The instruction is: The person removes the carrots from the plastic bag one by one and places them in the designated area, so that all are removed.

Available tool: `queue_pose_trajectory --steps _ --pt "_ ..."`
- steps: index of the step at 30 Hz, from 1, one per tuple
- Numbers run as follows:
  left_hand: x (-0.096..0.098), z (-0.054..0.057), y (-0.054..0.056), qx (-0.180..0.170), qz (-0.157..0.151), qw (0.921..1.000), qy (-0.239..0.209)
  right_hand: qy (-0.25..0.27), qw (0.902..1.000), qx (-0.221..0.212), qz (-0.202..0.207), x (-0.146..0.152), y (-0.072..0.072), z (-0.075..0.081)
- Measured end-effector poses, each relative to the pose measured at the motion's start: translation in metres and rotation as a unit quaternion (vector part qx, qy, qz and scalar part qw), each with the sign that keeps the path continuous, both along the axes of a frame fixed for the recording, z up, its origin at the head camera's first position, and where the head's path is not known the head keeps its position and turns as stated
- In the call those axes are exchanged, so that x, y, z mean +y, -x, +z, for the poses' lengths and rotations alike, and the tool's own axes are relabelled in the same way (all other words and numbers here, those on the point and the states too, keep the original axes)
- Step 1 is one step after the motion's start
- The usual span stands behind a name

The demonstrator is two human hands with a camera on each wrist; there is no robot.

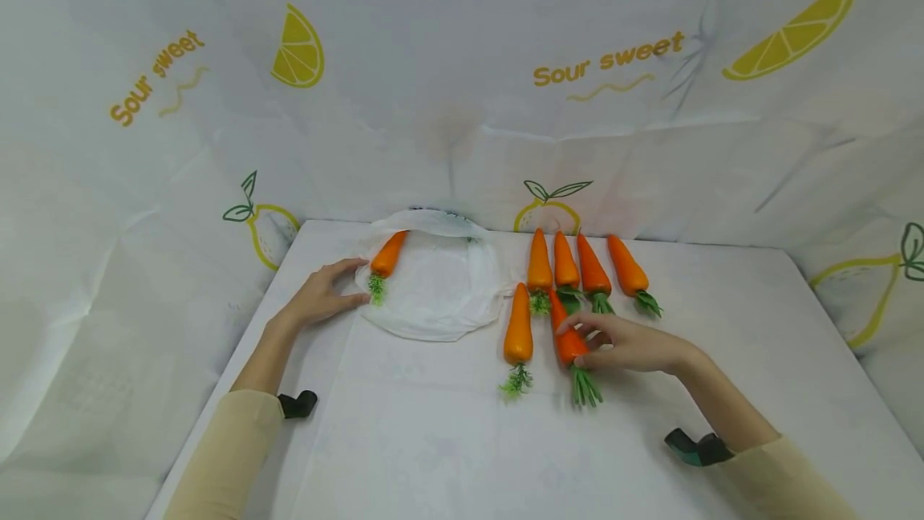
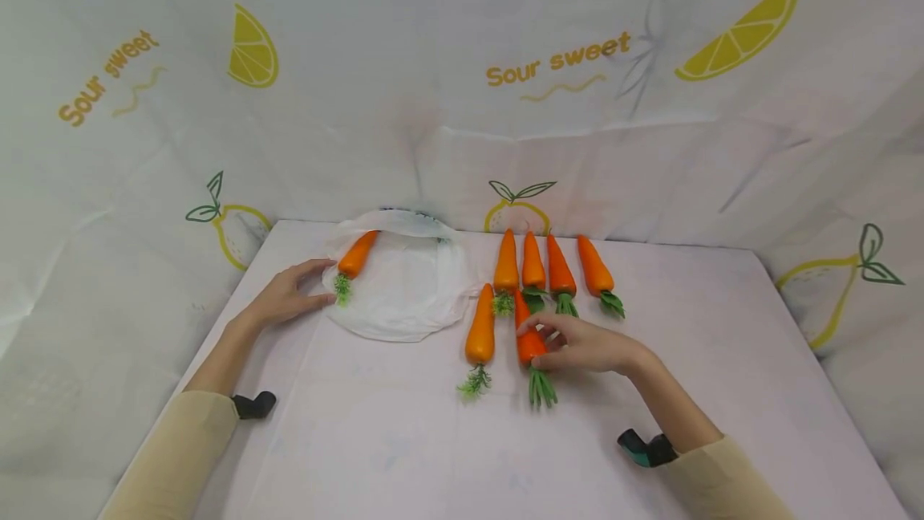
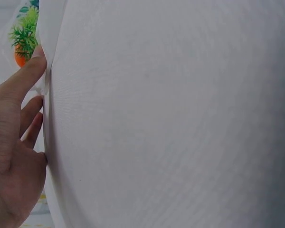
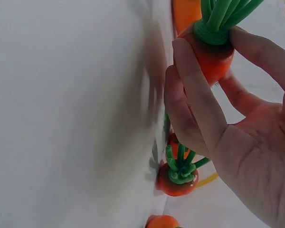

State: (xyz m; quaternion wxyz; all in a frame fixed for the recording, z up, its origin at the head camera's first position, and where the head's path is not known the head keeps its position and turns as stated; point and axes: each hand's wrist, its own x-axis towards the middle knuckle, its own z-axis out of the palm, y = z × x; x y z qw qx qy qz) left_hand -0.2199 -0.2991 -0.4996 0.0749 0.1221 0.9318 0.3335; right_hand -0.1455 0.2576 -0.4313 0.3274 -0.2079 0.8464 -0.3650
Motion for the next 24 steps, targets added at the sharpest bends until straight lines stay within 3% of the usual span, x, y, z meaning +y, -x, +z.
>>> queue_pose_trajectory --steps 14,19,24 --pt "0.000 -0.001 -0.001 0.007 0.000 1.0000 -0.001 0.018 0.9992 0.027 0.023 -0.007 0.003 -0.007" --pt "0.000 -0.001 -0.001 0.009 0.000 1.0000 0.000 0.015 0.9994 0.029 0.009 -0.005 0.003 0.000" --pt "0.000 -0.001 0.000 0.010 -0.001 0.9999 0.003 0.022 0.9976 0.064 0.015 -0.003 0.002 0.011"
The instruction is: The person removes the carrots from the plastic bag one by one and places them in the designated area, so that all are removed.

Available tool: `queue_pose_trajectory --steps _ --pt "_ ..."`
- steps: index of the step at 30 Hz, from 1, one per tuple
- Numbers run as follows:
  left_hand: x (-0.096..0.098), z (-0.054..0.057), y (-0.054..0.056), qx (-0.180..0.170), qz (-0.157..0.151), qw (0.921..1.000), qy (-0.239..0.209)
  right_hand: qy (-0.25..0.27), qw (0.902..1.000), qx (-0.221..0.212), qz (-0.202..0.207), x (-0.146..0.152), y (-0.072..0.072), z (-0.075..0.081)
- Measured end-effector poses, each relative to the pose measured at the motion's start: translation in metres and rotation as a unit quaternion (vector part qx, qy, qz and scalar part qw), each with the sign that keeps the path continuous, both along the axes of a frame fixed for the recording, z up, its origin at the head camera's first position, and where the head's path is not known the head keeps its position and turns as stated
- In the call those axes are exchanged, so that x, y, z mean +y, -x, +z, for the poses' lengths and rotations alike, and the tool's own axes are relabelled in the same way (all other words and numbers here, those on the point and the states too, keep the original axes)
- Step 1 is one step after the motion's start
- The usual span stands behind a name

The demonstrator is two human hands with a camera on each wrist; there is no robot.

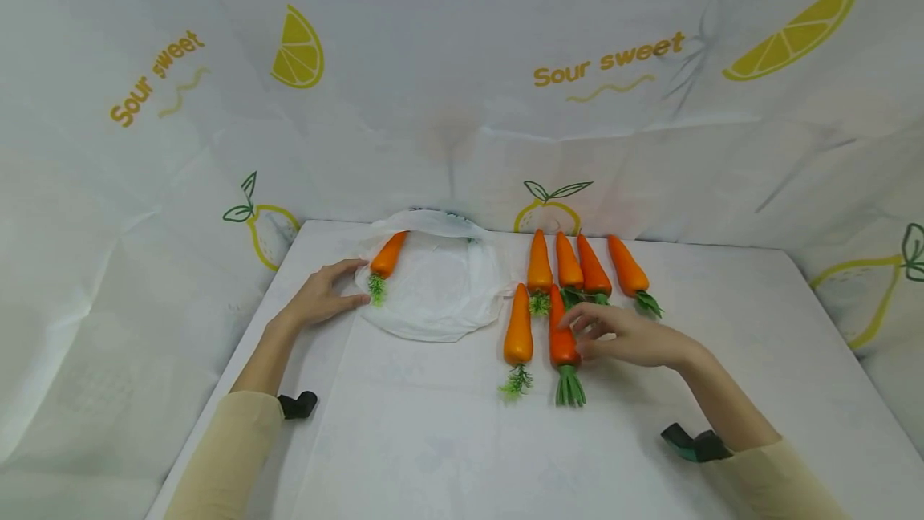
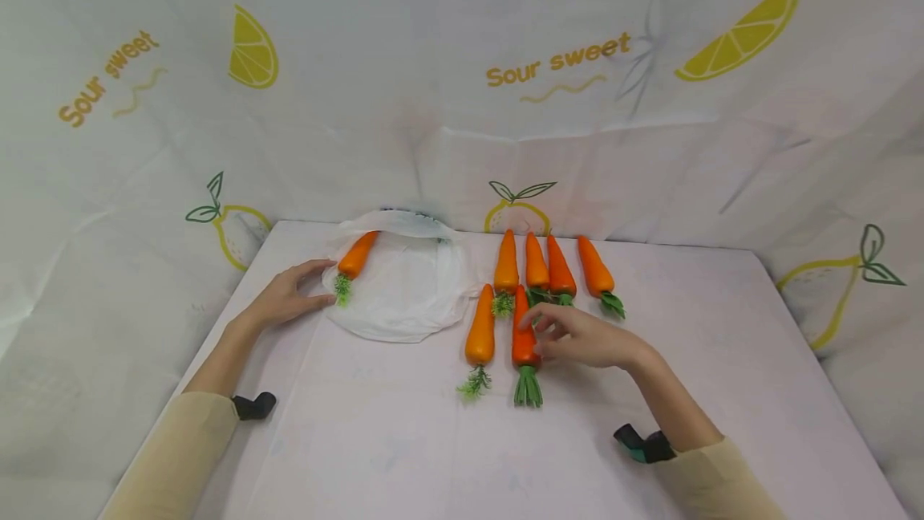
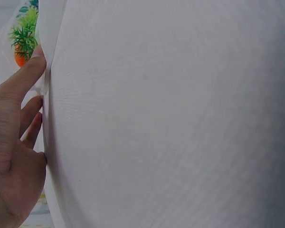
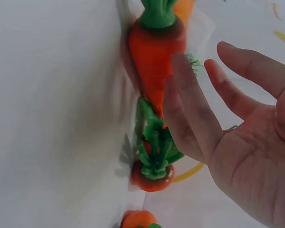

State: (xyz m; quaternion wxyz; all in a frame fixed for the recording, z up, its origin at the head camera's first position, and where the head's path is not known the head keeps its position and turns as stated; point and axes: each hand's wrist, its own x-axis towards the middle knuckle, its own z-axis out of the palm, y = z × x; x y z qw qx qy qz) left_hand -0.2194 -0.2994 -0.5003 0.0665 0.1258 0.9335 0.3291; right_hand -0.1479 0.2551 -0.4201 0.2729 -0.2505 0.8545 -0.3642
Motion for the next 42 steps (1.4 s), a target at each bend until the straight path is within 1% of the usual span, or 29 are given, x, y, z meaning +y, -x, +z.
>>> queue_pose_trajectory --steps 4,7,12,17,25,29,32,38,42 --pt "0.000 0.000 -0.001 -0.002 0.000 1.0000 -0.002 0.024 0.9991 0.029 0.022 0.000 0.000 0.008" --pt "0.000 0.001 -0.001 -0.003 0.000 1.0000 -0.002 0.023 0.9987 0.036 0.026 -0.002 0.002 0.014" --pt "0.001 0.003 -0.001 0.000 -0.002 1.0000 -0.001 0.024 0.9983 0.041 0.032 -0.013 0.009 0.024" --pt "0.002 0.004 0.000 -0.001 -0.001 1.0000 -0.004 0.033 0.9973 0.045 0.047 -0.028 0.018 0.031" --pt "0.003 0.003 0.001 -0.002 -0.002 1.0000 0.001 0.037 0.9965 0.046 0.059 -0.048 0.023 0.041" --pt "0.002 0.003 0.000 -0.003 -0.001 1.0000 0.003 0.041 0.9949 0.058 0.072 -0.059 0.030 0.046" --pt "0.001 0.004 0.000 -0.005 0.000 1.0000 0.003 0.040 0.9948 0.062 0.070 -0.068 0.036 0.052" --pt "0.001 0.005 -0.001 -0.003 0.001 1.0000 0.007 0.067 0.9952 0.036 0.063 -0.089 0.053 0.063" --pt "0.003 0.005 -0.001 -0.007 0.002 1.0000 0.006 0.077 0.9944 0.034 0.064 -0.100 0.064 0.068"
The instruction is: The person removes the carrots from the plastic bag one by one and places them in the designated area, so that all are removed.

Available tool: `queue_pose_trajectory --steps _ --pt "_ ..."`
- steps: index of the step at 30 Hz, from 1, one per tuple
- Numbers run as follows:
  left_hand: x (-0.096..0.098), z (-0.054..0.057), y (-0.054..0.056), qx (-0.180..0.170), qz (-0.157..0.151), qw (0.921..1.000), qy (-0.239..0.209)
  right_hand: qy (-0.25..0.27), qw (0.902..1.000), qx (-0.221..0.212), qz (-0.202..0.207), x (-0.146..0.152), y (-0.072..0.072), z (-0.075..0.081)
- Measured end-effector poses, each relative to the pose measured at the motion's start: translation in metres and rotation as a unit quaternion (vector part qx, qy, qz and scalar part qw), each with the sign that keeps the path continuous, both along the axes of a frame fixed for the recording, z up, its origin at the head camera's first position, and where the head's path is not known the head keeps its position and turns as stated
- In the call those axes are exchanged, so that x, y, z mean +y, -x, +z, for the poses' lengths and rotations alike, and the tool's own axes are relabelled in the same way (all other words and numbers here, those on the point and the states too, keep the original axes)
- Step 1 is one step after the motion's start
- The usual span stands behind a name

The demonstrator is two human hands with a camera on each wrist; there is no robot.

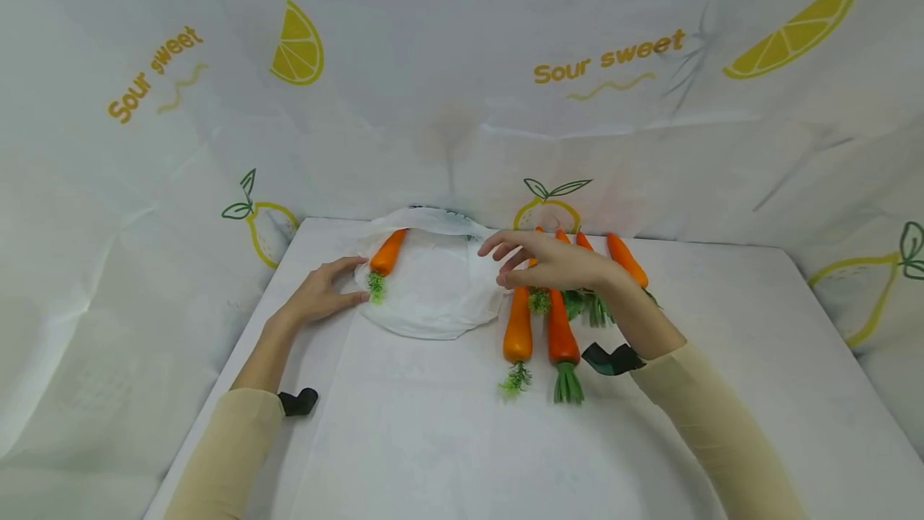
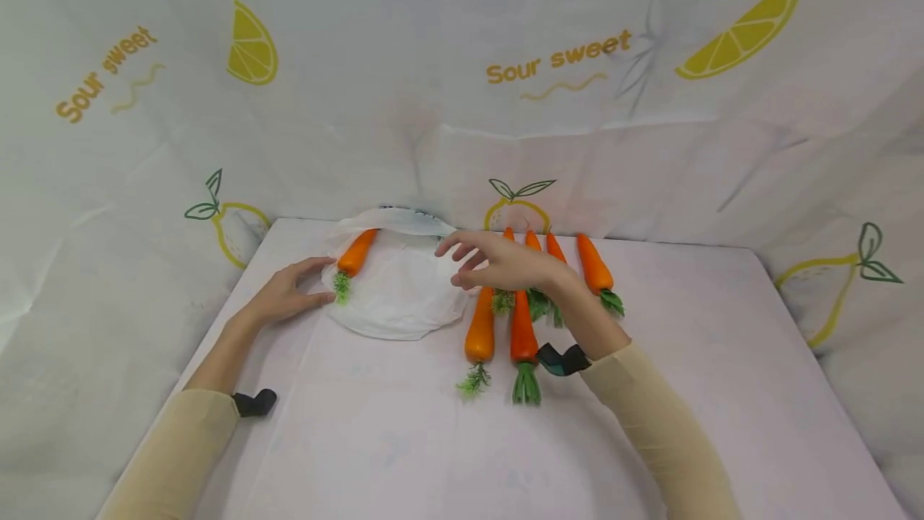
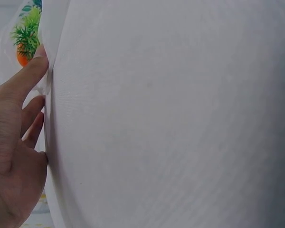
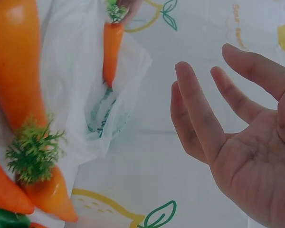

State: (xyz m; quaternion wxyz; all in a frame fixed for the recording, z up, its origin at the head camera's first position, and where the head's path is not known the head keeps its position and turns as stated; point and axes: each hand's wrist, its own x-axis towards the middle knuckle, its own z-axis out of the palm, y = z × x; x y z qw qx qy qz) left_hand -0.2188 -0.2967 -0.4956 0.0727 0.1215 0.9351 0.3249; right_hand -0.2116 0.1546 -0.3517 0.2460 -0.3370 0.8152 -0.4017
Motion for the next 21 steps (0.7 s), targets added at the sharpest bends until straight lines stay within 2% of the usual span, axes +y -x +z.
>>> queue_pose_trajectory --steps 7,21 --pt "-0.002 -0.001 0.000 -0.002 0.004 1.0000 0.000 -0.009 0.9999 -0.004 0.003 -0.018 0.011 0.002" --pt "-0.002 -0.001 0.000 0.004 0.002 1.0000 0.003 0.006 0.9978 -0.057 0.033 -0.064 0.043 -0.006"
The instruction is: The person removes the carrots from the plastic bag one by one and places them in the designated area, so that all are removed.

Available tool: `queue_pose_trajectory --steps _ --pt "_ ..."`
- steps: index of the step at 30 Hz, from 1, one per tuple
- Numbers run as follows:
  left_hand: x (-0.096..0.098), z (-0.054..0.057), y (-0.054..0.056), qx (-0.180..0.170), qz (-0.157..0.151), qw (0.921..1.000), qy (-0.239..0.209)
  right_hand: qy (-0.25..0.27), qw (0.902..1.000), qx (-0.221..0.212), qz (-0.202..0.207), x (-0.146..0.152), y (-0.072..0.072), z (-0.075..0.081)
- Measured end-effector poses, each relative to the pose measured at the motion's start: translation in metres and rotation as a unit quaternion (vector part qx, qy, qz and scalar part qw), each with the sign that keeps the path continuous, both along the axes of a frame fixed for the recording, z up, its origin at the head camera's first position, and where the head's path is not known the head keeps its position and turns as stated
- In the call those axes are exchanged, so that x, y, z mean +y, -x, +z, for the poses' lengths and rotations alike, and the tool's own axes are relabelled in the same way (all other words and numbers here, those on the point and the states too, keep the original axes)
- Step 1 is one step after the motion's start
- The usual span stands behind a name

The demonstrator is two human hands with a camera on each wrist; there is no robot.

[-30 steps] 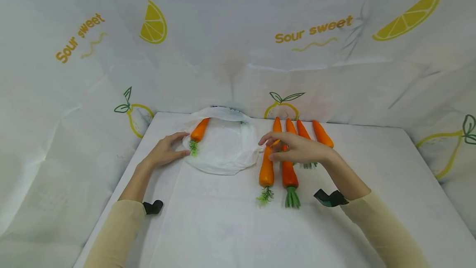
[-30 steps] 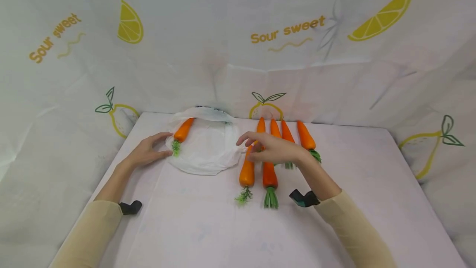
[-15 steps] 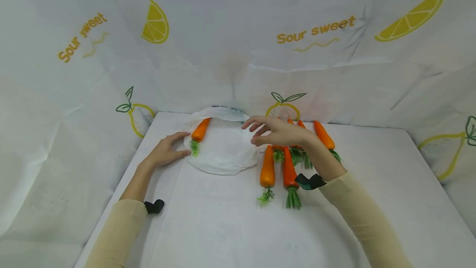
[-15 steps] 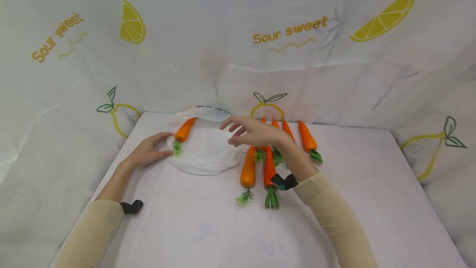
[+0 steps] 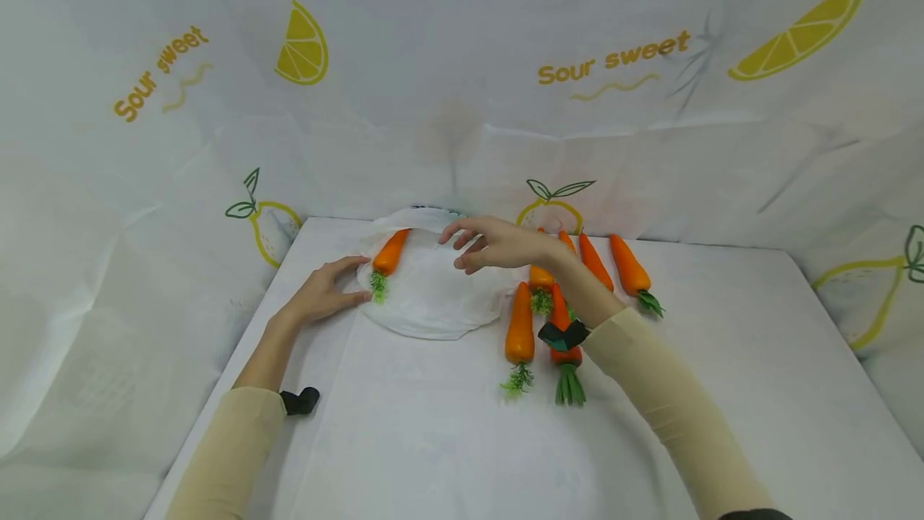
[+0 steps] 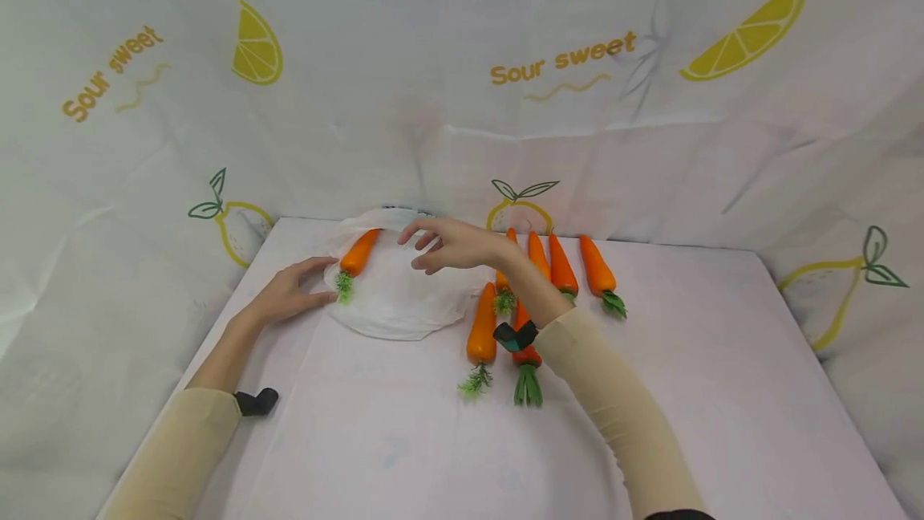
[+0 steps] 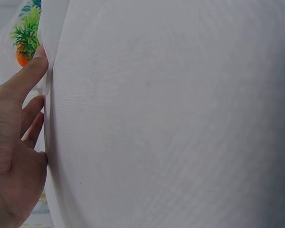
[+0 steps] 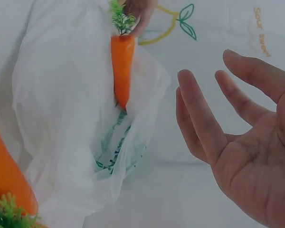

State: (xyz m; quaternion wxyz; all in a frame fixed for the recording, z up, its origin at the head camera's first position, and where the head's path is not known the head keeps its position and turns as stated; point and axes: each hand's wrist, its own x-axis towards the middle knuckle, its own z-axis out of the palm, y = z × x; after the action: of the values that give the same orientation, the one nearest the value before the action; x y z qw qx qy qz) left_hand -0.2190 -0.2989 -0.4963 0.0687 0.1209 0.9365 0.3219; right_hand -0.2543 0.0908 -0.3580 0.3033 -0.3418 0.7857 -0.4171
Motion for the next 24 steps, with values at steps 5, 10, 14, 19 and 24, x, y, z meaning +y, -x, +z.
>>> queue_pose_trajectory --steps 5,10,14,19,24 --pt "0.000 0.000 0.001 0.001 -0.003 1.0000 -0.007 -0.005 0.9999 -0.011 0.001 -0.018 0.012 -0.007" --pt "0.000 -0.002 0.002 0.004 -0.005 1.0000 -0.003 -0.002 0.9998 -0.018 -0.001 -0.033 0.020 -0.012" --pt "-0.001 -0.002 0.003 0.005 -0.006 1.0000 -0.003 0.003 0.9998 -0.019 -0.007 -0.043 0.023 -0.014" --pt "-0.001 -0.002 0.002 0.006 -0.008 0.9999 -0.004 0.003 0.9998 -0.020 -0.004 -0.056 0.025 -0.018" --pt "-0.001 -0.001 0.001 0.000 -0.002 1.0000 -0.002 -0.009 1.0000 0.003 0.000 -0.072 0.028 -0.027"
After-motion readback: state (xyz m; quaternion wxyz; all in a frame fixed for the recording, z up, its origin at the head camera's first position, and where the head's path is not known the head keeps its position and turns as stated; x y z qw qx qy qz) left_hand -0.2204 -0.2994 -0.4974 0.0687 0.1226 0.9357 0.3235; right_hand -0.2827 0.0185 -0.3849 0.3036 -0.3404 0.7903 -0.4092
